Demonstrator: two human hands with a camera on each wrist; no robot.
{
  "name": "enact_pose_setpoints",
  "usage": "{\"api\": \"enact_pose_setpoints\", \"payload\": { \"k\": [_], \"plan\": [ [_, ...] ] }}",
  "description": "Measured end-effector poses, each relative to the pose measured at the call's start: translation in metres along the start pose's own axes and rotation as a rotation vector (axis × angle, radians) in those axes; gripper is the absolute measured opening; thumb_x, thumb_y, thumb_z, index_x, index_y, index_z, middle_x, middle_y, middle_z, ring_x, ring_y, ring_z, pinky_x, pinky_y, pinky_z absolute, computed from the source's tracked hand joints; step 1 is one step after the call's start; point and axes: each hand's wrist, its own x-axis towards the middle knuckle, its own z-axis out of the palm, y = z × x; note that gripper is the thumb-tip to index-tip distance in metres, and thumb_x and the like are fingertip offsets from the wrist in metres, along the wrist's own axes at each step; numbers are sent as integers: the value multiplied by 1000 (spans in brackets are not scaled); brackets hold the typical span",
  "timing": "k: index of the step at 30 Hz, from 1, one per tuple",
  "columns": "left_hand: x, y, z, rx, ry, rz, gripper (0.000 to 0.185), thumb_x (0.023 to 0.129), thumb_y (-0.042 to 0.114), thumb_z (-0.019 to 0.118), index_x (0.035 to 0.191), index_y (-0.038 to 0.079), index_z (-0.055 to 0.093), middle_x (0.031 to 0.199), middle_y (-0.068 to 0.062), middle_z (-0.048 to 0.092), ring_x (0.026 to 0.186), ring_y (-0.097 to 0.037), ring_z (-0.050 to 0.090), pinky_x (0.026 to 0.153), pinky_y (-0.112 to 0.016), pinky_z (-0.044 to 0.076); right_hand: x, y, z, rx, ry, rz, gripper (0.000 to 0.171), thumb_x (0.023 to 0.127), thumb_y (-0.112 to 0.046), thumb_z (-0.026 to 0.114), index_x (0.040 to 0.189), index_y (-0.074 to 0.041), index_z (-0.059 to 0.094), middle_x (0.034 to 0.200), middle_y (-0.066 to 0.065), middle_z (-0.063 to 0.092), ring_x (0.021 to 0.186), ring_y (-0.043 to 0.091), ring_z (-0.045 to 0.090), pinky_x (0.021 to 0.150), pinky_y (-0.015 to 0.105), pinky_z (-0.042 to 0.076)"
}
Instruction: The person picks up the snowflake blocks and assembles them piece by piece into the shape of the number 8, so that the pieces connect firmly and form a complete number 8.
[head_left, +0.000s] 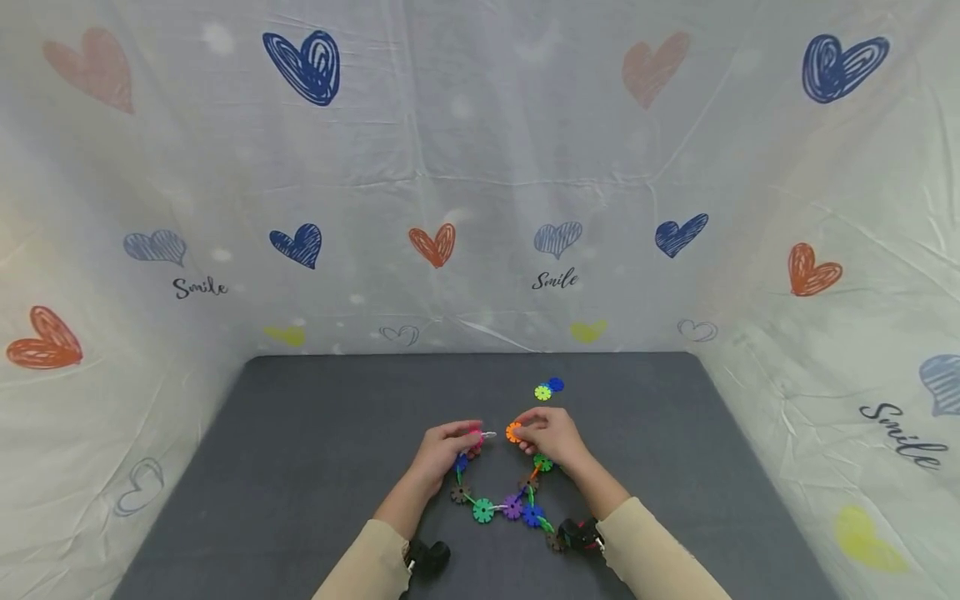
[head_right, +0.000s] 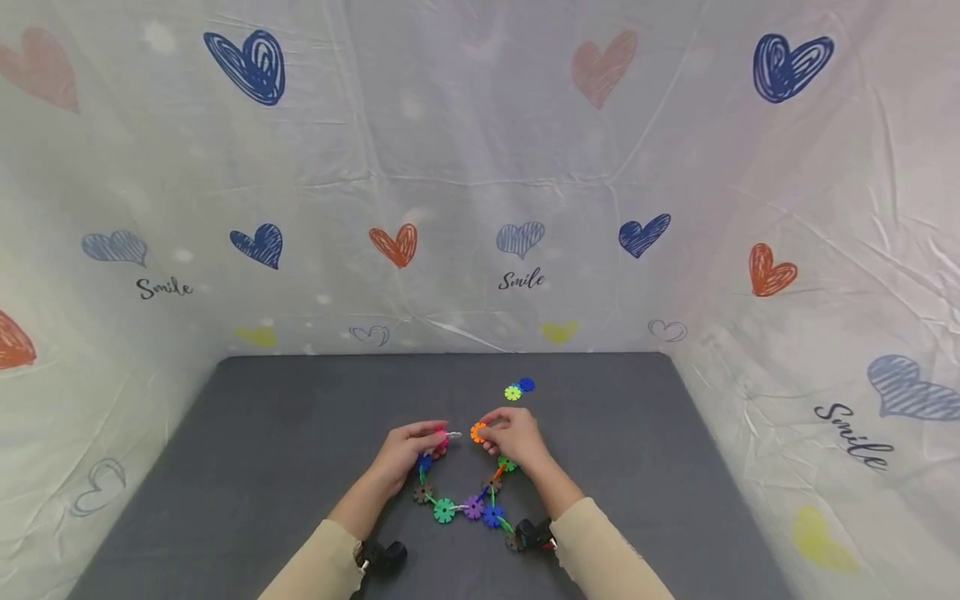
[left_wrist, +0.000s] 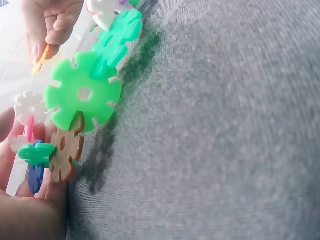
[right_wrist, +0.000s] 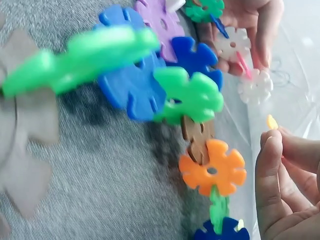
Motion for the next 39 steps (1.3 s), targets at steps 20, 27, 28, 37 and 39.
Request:
{"api": "enact_pose_setpoints", "payload": {
  "k": [20, 27, 28, 37, 39],
  "plan": [
    [0, 0, 2, 58, 34, -4, 33, 88, 34, 79, 108, 7, 78, 93, -9, 74, 82, -19, 66, 75, -30, 54, 7, 3, 18, -8, -13, 9, 16, 91, -8, 74, 104, 1, 73, 81, 16, 75, 63, 19, 70, 62, 36, 61],
    [-1, 1, 1, 56, 33, -8, 33, 88, 33, 80, 106, 6, 78, 92, -9, 74, 81, -19, 66, 75, -31, 54, 7, 2, 18, -54, -11, -35, 12, 90, -9, 76, 99, -2, 76, 77, 8, 75, 66, 23, 71, 62, 34, 59],
    [-1, 1, 1, 56, 33, -8, 33, 88, 33, 80, 106, 6, 78, 93, -9, 74, 81, -19, 66, 75, -31, 54, 7, 2, 17, -64, -12, -51, 12, 90, -10, 76, 99, -2, 77, 76, 7, 75, 66, 23, 70, 61, 34, 59],
    [1, 0, 2, 36, 36, -16, 33, 87, 33, 80, 106, 6, 78, 93, -8, 74, 81, -18, 67, 76, -32, 55, 7, 4, 18, -70, 17, -54, 11, 91, -12, 76, 97, -4, 78, 76, 6, 75, 64, 23, 69, 60, 34, 58],
    [1, -1, 1, 35, 37, -14, 34, 87, 33, 80, 106, 5, 78, 92, -8, 74, 80, -17, 67, 76, -32, 55, 7, 5, 18, -74, 20, -58, 11, 91, -13, 76, 97, -4, 78, 77, 6, 75, 64, 23, 69, 60, 34, 58]
  ]
}}
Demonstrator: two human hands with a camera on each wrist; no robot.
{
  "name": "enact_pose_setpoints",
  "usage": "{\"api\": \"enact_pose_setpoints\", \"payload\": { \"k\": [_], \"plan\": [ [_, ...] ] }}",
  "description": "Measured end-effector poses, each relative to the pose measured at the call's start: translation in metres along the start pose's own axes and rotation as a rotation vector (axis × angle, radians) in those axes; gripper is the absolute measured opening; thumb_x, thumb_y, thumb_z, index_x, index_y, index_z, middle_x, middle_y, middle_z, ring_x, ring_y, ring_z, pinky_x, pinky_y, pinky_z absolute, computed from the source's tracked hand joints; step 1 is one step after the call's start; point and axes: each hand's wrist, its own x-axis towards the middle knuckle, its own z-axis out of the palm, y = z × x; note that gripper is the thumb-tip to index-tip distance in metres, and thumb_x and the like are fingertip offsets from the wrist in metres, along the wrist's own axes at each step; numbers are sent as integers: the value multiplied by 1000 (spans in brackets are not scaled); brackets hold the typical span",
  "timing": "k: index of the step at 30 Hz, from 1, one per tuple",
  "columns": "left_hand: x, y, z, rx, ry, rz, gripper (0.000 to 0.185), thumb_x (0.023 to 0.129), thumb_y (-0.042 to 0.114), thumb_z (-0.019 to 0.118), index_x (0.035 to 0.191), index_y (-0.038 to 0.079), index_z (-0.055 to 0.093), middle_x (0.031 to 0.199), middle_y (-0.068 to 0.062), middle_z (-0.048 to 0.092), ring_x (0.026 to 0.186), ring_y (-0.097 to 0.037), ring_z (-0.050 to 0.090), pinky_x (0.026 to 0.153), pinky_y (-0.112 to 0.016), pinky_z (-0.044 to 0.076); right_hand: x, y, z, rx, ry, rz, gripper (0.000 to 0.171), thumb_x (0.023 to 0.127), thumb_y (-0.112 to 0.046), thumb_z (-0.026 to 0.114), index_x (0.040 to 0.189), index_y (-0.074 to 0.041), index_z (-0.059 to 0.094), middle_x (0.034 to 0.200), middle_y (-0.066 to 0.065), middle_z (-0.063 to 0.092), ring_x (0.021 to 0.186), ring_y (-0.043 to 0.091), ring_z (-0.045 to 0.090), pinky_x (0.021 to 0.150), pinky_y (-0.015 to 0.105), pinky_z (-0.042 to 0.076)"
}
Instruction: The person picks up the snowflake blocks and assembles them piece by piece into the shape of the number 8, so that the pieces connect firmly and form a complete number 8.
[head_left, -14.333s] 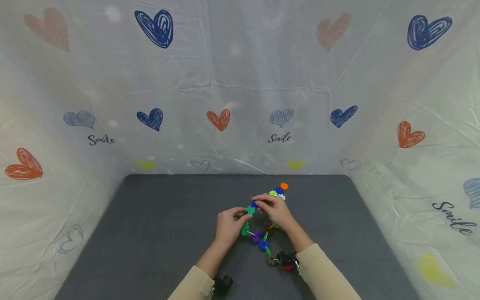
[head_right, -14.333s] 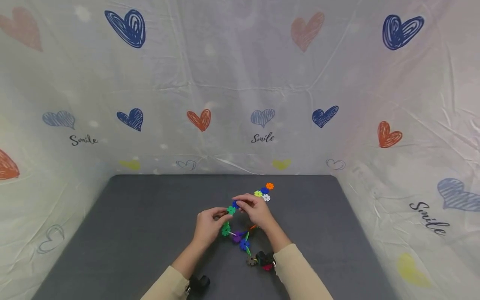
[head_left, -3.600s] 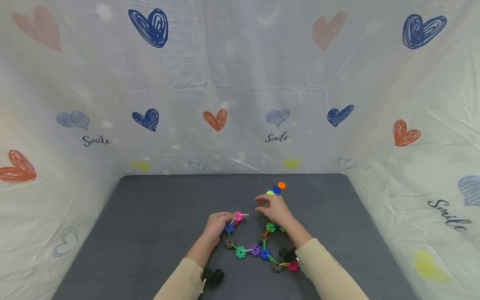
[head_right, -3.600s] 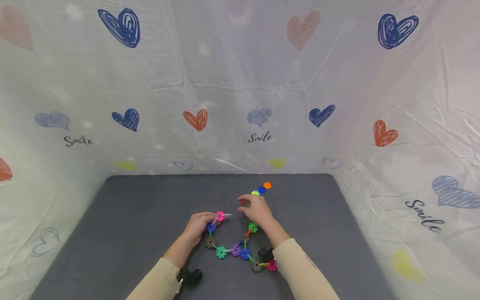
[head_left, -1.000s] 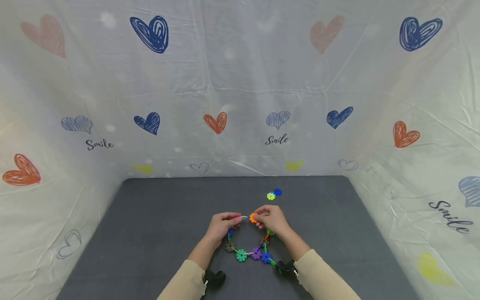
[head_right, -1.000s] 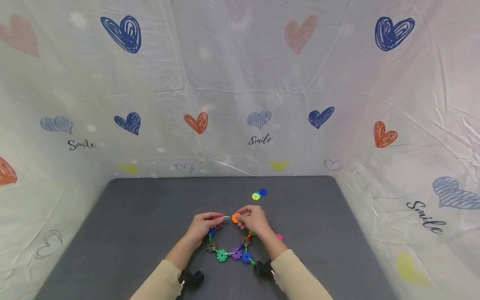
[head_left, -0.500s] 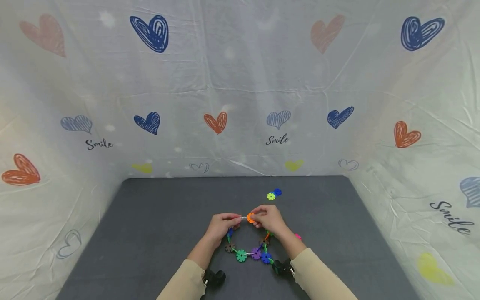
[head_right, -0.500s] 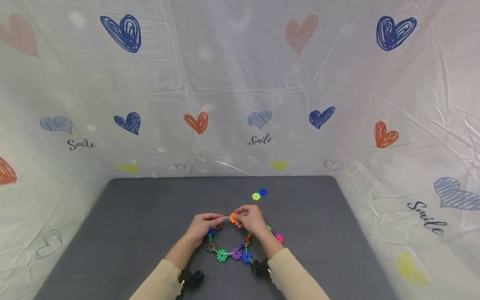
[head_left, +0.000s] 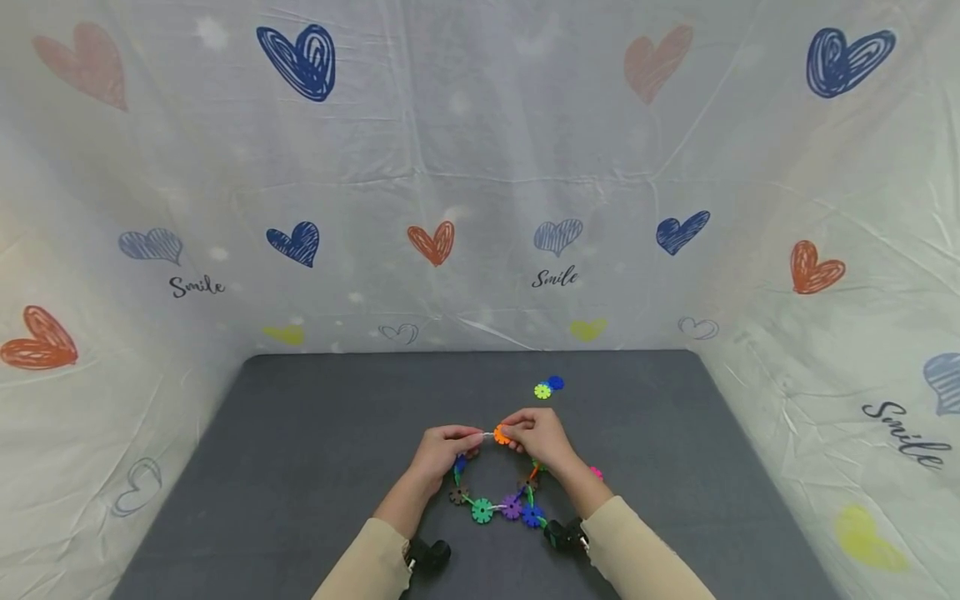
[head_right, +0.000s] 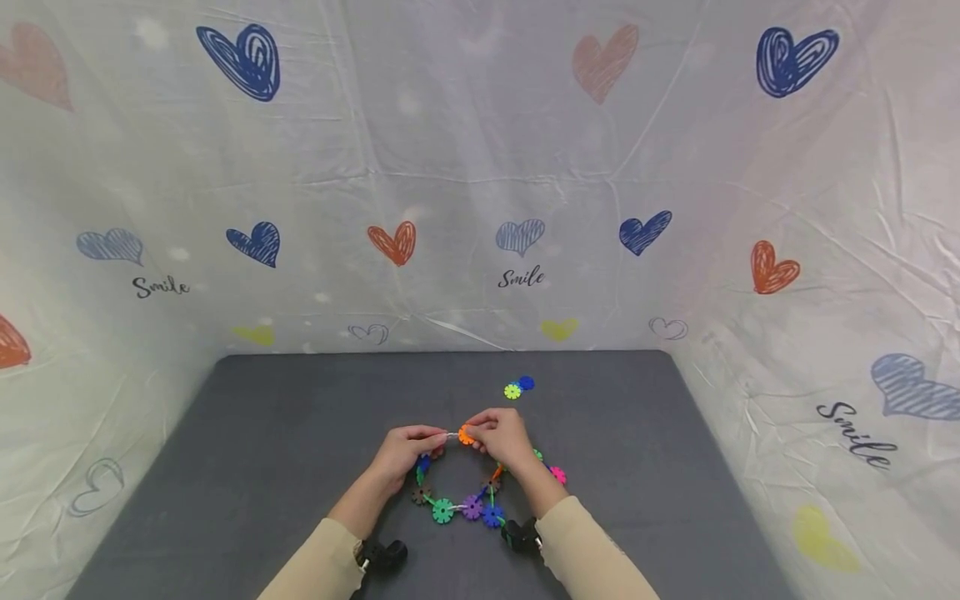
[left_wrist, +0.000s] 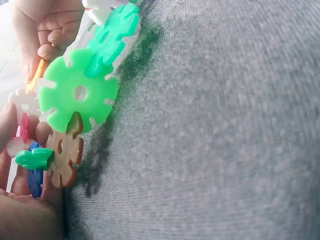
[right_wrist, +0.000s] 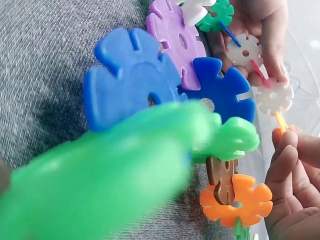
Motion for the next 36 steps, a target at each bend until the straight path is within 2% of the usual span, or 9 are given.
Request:
{"api": "enact_pose_setpoints", "payload": {
  "k": [4, 17, 27, 36],
  "plan": [
    [1, -1, -1, -6, -4, 3, 35, 87, 33, 80, 107, 5, 78, 93, -8, 75, 80, -16, 67, 76, -31, 55, 0, 0, -1, -5, -6, -19, 12, 92, -13, 75, 98, -3, 77, 77, 6, 75, 63, 22, 69, 60, 34, 58],
    [1, 0, -2, -18, -20, -21, 36, 86, 34, 81, 106, 5, 78, 91, -4, 75, 80, -15, 68, 76, -30, 56, 1, 6, 4, 48, -27, 1, 14, 92, -14, 75, 101, -3, 77, 77, 8, 74, 66, 21, 69, 61, 32, 58],
    [3, 1, -4, -55, -31, -60, 36, 88, 30, 79, 110, 2, 77, 95, -8, 76, 82, -15, 68, 77, -32, 56, 6, 8, 10, 149, -9, 83, 18, 89, -20, 79, 98, -5, 79, 80, 6, 75, 63, 15, 66, 62, 30, 56],
    [2, 4, -3, -91, -22, -80, 34, 90, 27, 78, 112, 1, 76, 101, -11, 76, 84, -14, 69, 79, -33, 57, 8, 5, 13, 202, -18, 133, 15, 90, -16, 78, 98, -4, 79, 85, 7, 75, 65, 12, 65, 64, 30, 56]
  ]
}}
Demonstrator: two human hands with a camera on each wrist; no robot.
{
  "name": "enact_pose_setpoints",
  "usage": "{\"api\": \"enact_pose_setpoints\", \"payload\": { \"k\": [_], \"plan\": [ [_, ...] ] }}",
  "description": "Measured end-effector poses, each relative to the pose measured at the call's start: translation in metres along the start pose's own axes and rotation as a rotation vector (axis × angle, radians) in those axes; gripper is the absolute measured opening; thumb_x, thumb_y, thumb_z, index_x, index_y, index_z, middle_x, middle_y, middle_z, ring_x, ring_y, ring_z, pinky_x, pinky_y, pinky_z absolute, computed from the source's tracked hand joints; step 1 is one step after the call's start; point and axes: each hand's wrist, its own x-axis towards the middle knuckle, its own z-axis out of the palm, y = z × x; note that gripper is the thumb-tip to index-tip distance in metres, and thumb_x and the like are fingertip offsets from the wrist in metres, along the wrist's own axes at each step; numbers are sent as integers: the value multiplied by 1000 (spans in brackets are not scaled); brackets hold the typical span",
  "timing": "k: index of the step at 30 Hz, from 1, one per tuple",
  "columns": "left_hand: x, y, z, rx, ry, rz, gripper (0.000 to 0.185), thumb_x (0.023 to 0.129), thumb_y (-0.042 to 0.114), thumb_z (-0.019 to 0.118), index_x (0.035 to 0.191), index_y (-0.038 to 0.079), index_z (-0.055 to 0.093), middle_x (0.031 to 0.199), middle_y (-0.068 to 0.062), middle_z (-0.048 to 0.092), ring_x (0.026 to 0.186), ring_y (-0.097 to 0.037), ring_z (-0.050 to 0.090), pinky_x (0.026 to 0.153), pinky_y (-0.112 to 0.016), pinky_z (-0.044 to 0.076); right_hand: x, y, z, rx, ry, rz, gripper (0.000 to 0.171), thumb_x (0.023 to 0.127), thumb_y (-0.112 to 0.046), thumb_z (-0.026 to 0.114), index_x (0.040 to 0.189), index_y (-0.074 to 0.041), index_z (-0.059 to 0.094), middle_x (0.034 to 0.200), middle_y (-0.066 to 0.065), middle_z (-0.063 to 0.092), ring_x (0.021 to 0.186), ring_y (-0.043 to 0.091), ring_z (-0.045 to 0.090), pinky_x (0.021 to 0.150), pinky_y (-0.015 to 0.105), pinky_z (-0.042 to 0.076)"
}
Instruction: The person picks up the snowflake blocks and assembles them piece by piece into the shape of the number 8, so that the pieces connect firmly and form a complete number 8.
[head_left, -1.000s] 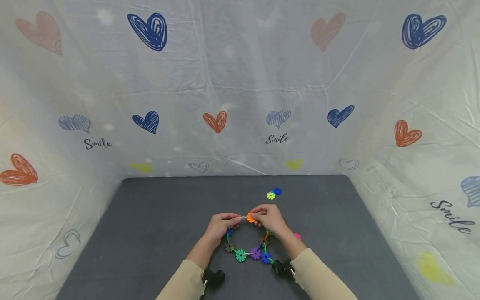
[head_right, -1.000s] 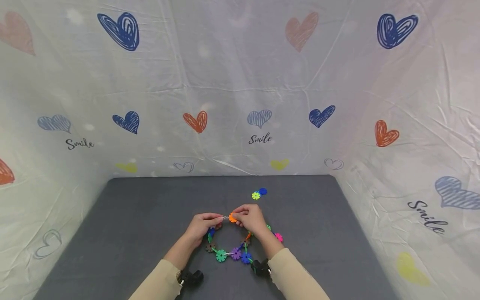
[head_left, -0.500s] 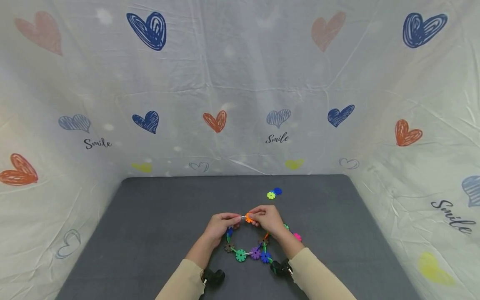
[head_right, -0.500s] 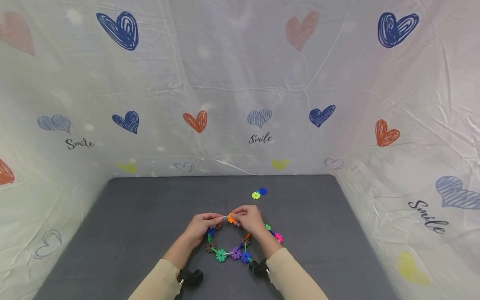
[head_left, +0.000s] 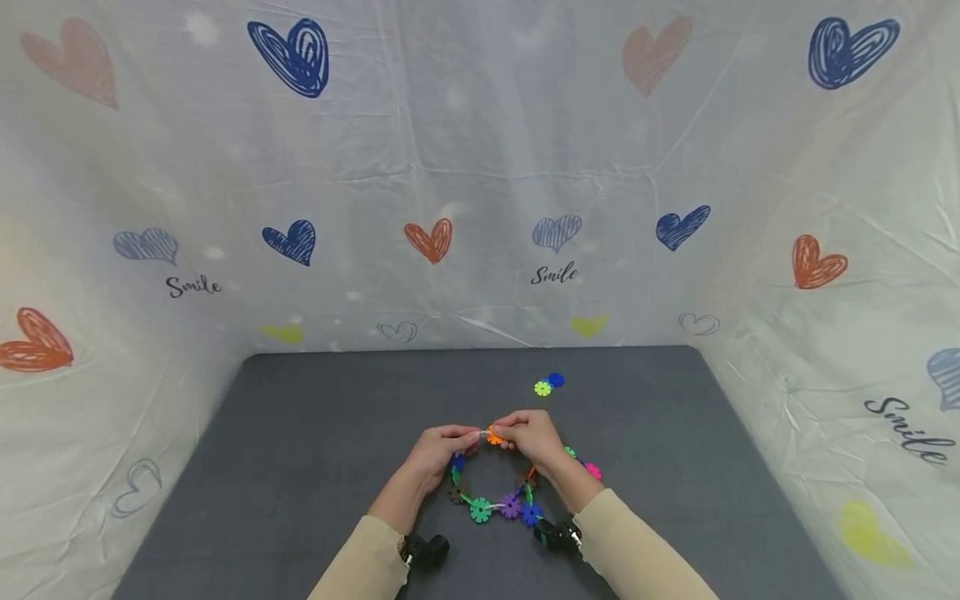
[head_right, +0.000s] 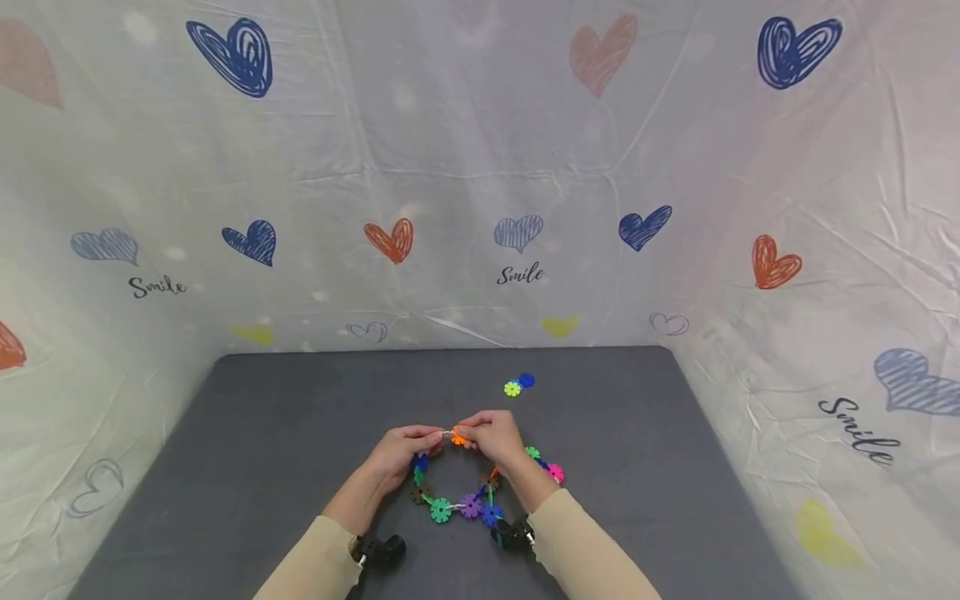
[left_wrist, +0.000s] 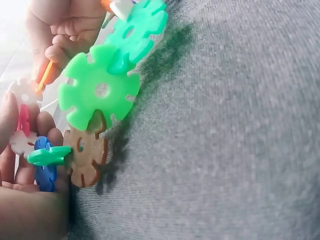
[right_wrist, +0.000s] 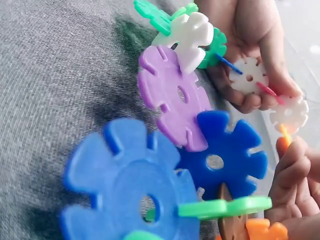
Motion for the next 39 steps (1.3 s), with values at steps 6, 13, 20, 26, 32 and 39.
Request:
{"api": "enact_pose_setpoints", "payload": {
  "k": [6, 13, 20, 26, 32, 39],
  "plan": [
    [1, -3, 2, -57, 8, 22, 35, 90, 26, 78, 113, 0, 75, 100, -11, 76, 83, -13, 69, 78, -32, 57, 2, -1, -3, -63, -9, -42, 15, 93, -18, 74, 99, -4, 78, 80, 6, 74, 65, 14, 64, 60, 28, 54],
    [4, -3, 0, -39, 53, 23, 31, 88, 24, 80, 108, 1, 77, 91, -5, 76, 79, -13, 68, 75, -29, 57, -2, -8, -12, -102, 126, -22, 11, 94, -11, 71, 96, -1, 77, 77, 7, 73, 64, 19, 66, 59, 30, 55],
    [7, 0, 0, -32, 64, 24, 34, 88, 27, 80, 110, 1, 77, 98, -9, 76, 82, -13, 69, 78, -29, 58, -3, -14, -10, -140, 111, -97, 12, 94, -14, 73, 98, -3, 77, 77, 6, 74, 64, 22, 68, 60, 33, 57],
    [7, 1, 4, -37, 59, 21, 37, 89, 28, 79, 113, 1, 75, 98, -7, 76, 86, -15, 70, 80, -33, 58, -4, -10, -7, -131, 78, -127, 12, 94, -13, 73, 96, -3, 78, 74, 6, 74, 62, 20, 68, 59, 33, 58],
    [7, 1, 4, -10, 62, 19, 36, 89, 30, 79, 112, 2, 76, 98, -5, 76, 88, -16, 70, 82, -33, 58, -4, -9, -6, -112, 69, -129, 12, 94, -13, 73, 96, -3, 78, 75, 7, 74, 62, 20, 68, 60, 34, 58],
    [3, -1, 6, 46, 75, 55, 32, 86, 31, 81, 105, 5, 79, 98, -4, 76, 88, -16, 69, 80, -32, 57, -3, -4, 0, -208, 109, -152, 10, 93, -16, 74, 92, -7, 78, 69, 4, 72, 56, 15, 64, 54, 30, 55]
  ]
}}
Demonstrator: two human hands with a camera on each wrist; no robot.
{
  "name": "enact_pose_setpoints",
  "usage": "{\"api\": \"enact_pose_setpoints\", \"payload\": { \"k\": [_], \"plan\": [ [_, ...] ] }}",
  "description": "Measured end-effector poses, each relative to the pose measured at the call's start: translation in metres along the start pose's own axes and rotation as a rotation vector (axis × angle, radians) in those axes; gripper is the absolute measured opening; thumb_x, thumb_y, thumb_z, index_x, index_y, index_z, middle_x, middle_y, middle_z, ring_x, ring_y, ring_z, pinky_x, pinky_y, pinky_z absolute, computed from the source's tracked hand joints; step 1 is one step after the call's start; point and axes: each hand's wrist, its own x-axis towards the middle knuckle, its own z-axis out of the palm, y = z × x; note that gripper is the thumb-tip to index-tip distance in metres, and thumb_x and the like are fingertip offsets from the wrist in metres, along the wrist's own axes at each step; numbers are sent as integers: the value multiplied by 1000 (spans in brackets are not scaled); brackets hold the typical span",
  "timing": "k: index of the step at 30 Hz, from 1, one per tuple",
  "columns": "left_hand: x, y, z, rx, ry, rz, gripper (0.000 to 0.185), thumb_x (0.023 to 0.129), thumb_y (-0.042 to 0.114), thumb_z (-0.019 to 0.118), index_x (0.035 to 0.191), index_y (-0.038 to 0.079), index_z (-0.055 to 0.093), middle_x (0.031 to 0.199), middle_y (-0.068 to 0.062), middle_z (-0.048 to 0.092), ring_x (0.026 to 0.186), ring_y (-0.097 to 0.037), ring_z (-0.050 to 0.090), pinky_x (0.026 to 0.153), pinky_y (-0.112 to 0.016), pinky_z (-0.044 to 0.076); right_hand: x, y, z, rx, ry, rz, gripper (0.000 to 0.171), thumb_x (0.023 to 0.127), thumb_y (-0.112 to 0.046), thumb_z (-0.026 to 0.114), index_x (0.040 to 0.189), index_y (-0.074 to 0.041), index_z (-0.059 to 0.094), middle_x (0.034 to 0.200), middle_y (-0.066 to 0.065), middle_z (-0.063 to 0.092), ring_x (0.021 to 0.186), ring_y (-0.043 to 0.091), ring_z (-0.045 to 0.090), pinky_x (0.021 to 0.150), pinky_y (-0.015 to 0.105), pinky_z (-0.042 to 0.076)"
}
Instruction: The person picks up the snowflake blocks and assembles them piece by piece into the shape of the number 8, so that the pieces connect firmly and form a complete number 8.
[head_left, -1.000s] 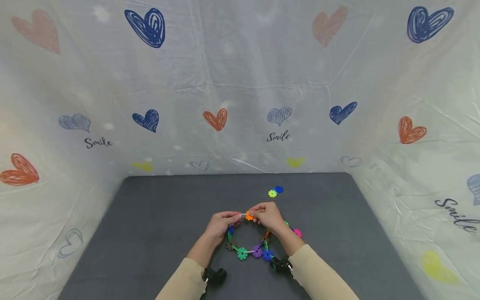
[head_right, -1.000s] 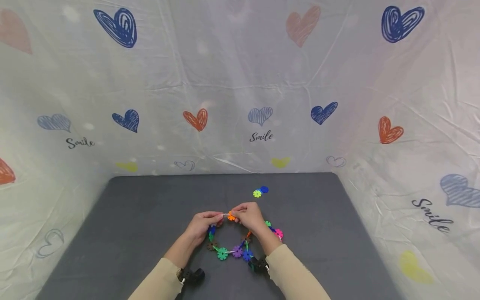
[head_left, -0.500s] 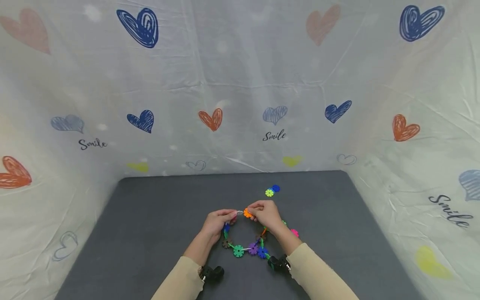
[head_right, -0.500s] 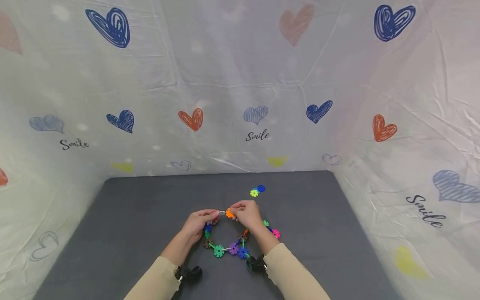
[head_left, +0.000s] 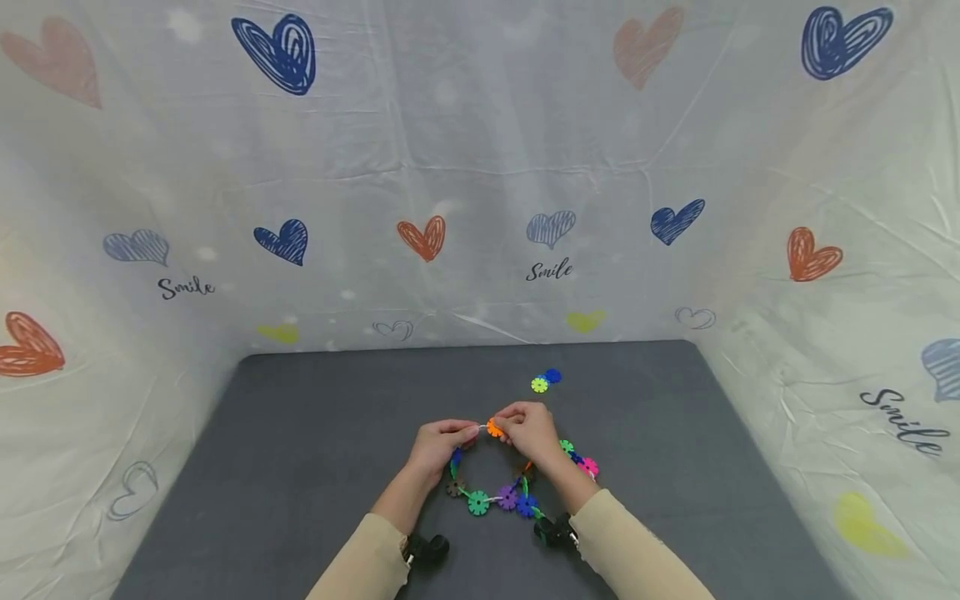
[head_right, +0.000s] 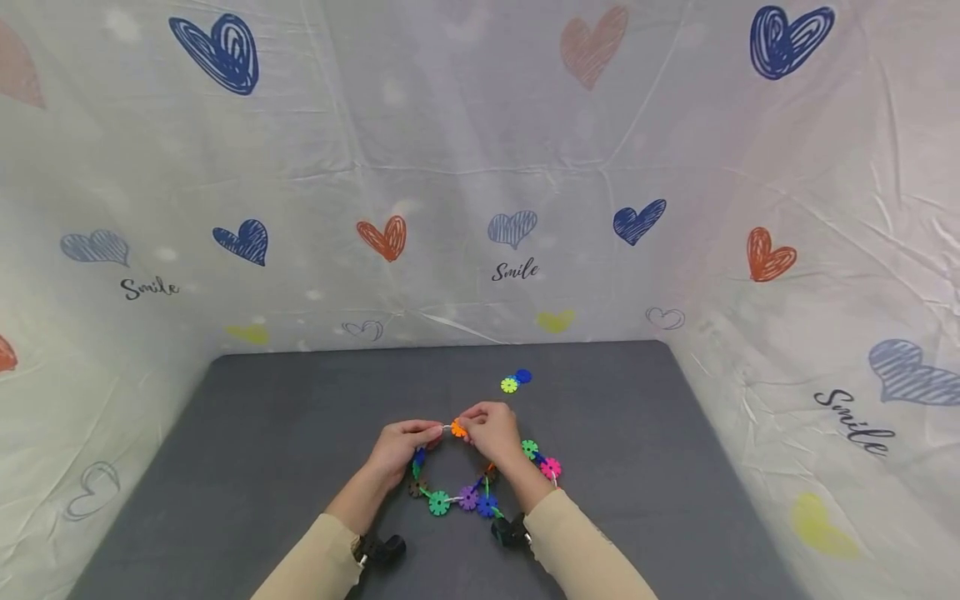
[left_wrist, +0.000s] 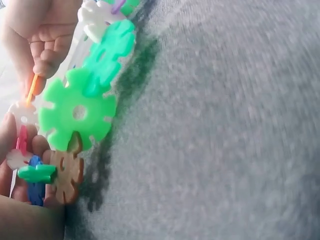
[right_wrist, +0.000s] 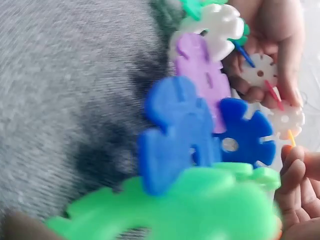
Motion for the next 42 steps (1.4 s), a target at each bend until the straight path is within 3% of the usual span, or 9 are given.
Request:
{"api": "enact_pose_setpoints", "payload": {
  "k": [8, 13, 16, 20, 23, 27, 31, 35, 42],
  "plan": [
    [-2, 2, 3, 29, 17, -2, 30, 87, 32, 81, 104, 7, 80, 99, -4, 76, 88, -15, 69, 82, -33, 57, -2, -2, 4, 50, 33, 50, 9, 93, -14, 74, 92, -6, 78, 71, 5, 73, 59, 18, 65, 55, 30, 53],
    [-3, 0, 6, 37, 26, 25, 27, 89, 28, 79, 104, 6, 80, 98, -4, 76, 87, -16, 69, 81, -34, 57, -2, -2, 8, 18, 51, 25, 7, 91, -14, 76, 89, -8, 78, 68, 4, 71, 57, 17, 62, 54, 30, 50],
    [-3, 1, 5, 61, 7, 24, 27, 90, 30, 78, 105, 7, 80, 101, -5, 76, 90, -18, 69, 81, -33, 56, 0, 0, 5, 31, 4, 27, 8, 92, -14, 75, 90, -7, 78, 69, 4, 71, 58, 17, 64, 55, 30, 52],
    [1, 7, -3, 40, -86, -17, 39, 99, 35, 65, 126, 7, 71, 120, -12, 71, 99, -20, 68, 87, -35, 56, 6, 1, -6, 90, -91, 106, 14, 95, -17, 71, 99, -5, 77, 75, 7, 72, 62, 16, 64, 58, 30, 54],
    [5, 10, -9, 8, -134, -65, 41, 105, 30, 55, 135, 3, 63, 125, -14, 67, 99, -18, 68, 87, -34, 57, 10, 0, -11, 150, -136, 177, 18, 97, -16, 68, 106, -1, 74, 82, 9, 70, 66, 15, 63, 63, 30, 55],
    [6, 11, -15, 82, -114, -78, 31, 101, 19, 60, 123, 1, 70, 113, -12, 71, 90, -15, 66, 81, -30, 56, 13, -1, -18, 190, -163, 214, 19, 98, -14, 67, 108, 2, 71, 90, 12, 70, 71, 16, 65, 66, 30, 57],
    [6, 13, -17, 188, -51, -10, 21, 97, 20, 65, 107, 4, 75, 99, -6, 71, 85, -16, 62, 75, -29, 53, 19, -2, -31, 67, -111, 176, 16, 97, -15, 68, 103, -1, 72, 89, 13, 73, 74, 19, 67, 64, 30, 54],
    [7, 14, -16, 224, -28, 18, 29, 99, 32, 64, 99, 4, 69, 91, -6, 63, 83, -19, 57, 73, -31, 47, 31, -3, -51, -100, -39, 127, 15, 96, -17, 70, 103, -4, 73, 88, 14, 74, 74, 23, 68, 62, 31, 51],
    [7, 12, -13, 280, -74, 7, 44, 98, 46, 63, 118, 8, 73, 123, -10, 68, 117, -28, 59, 104, -53, 46, 57, 7, -83, -410, 112, 30, 17, 97, -16, 67, 109, -4, 71, 99, 14, 72, 87, 29, 67, 74, 43, 54]
  ]
}}
